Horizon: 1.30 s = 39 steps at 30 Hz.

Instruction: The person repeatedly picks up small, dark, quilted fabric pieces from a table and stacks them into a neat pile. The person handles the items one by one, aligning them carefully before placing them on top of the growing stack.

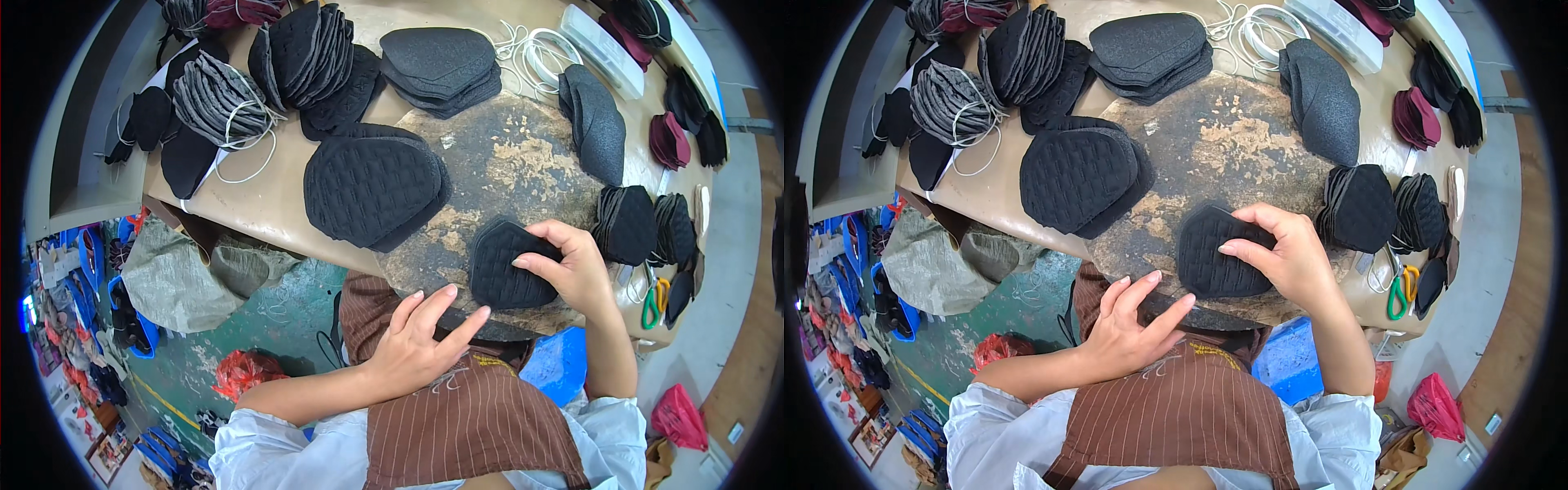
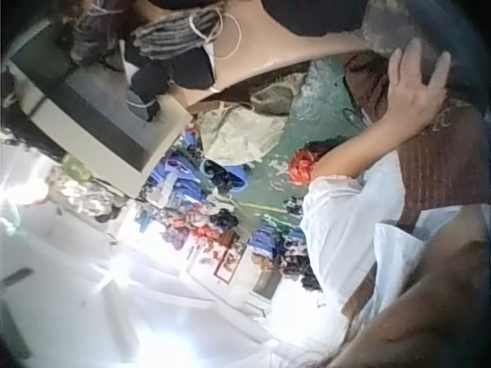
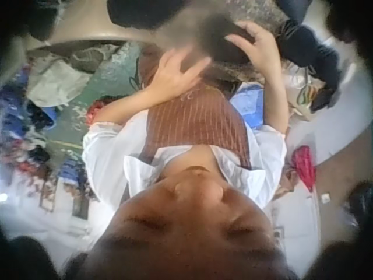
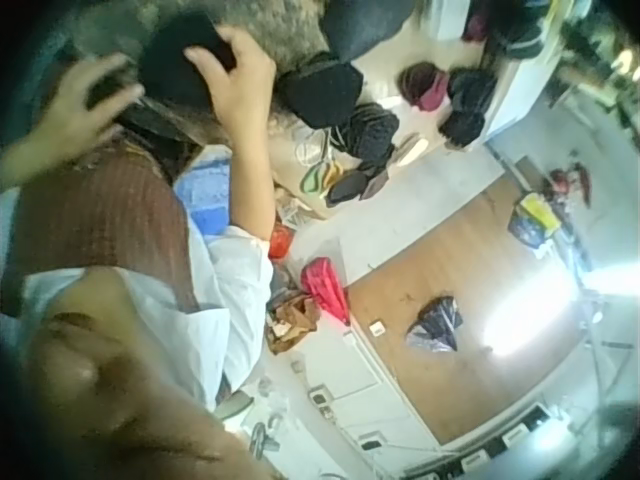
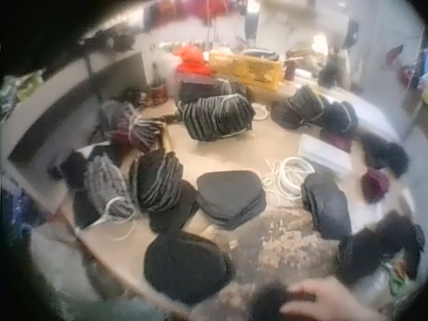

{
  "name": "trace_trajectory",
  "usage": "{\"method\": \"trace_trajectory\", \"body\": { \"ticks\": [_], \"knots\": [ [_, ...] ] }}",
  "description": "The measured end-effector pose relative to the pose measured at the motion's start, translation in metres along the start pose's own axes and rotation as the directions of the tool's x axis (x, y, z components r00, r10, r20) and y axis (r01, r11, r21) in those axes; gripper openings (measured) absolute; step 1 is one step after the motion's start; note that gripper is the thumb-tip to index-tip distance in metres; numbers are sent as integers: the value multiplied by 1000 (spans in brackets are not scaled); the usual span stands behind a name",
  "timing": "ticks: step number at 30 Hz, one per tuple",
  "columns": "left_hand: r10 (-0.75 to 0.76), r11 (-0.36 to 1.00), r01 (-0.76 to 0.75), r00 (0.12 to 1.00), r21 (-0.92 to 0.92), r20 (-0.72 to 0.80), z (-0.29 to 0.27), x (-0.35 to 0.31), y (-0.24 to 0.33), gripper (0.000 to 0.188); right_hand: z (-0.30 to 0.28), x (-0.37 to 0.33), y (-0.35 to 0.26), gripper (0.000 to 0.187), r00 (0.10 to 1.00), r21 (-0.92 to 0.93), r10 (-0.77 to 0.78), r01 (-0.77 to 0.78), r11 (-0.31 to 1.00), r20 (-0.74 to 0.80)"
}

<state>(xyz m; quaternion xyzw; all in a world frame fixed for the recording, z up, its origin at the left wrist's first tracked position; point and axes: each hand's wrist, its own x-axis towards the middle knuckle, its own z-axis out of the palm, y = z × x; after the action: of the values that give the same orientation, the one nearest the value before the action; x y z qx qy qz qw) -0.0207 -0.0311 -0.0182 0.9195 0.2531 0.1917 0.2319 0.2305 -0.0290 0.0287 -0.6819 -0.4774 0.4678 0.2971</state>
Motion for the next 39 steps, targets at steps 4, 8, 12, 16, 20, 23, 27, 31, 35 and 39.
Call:
{"method": "trace_trajectory", "body": {
  "ticks": [4, 8, 12, 16, 20, 23, 27, 31, 35, 39],
  "knots": [
    [-21, 993, 19, 1000, 114, 11, 2, 6, 3, 55, 3, -5, 8, 23, 996, 6, -7, 8, 1000, -86],
    [29, 983, -30, 1000, 179, 5, 5, 7, -1, 52, 8, -7, 13, 20, 983, 62, 58, -48, 997, -175],
    [71, 972, -77, 997, 224, 37, 0, 12, 1, 46, 7, -3, 7, 21, 982, 72, 114, -104, 992, -153],
    [163, 953, -200, 972, 228, 169, -9, 35, -5, 28, 8, -2, 9, 23, 981, 16, 101, -99, 995, -167],
    [147, 955, -211, 948, 210, 283, -11, 53, -5, 40, 1, -10, -1, 23, 965, -229, 128, -181, 957, -228],
    [4, 999, -17, 932, 33, 363, -20, 80, 7, 55, 1, -12, -6, 23, 962, -412, 34, -148, 899, -270],
    [-63, 974, 76, 996, -211, 67, -30, 97, -11, 56, -4, -30, -9, 24, 919, -371, -288, 176, 912, -269],
    [-356, 420, 324, 918, -848, 175, -38, 84, -8, 51, -10, -47, -15, 26, 910, -103, -350, 335, 936, -222],
    [-620, 444, 177, 768, -879, -159, -74, 96, -52, 47, -77, -47, 10, 34, 726, -519, -327, -48, 854, -605],
    [-334, 920, 391, 810, 19, -483, -76, 90, -96, 50, -91, -55, 41, 47, 768, -585, -211, -248, 772, -605]
  ]
}}
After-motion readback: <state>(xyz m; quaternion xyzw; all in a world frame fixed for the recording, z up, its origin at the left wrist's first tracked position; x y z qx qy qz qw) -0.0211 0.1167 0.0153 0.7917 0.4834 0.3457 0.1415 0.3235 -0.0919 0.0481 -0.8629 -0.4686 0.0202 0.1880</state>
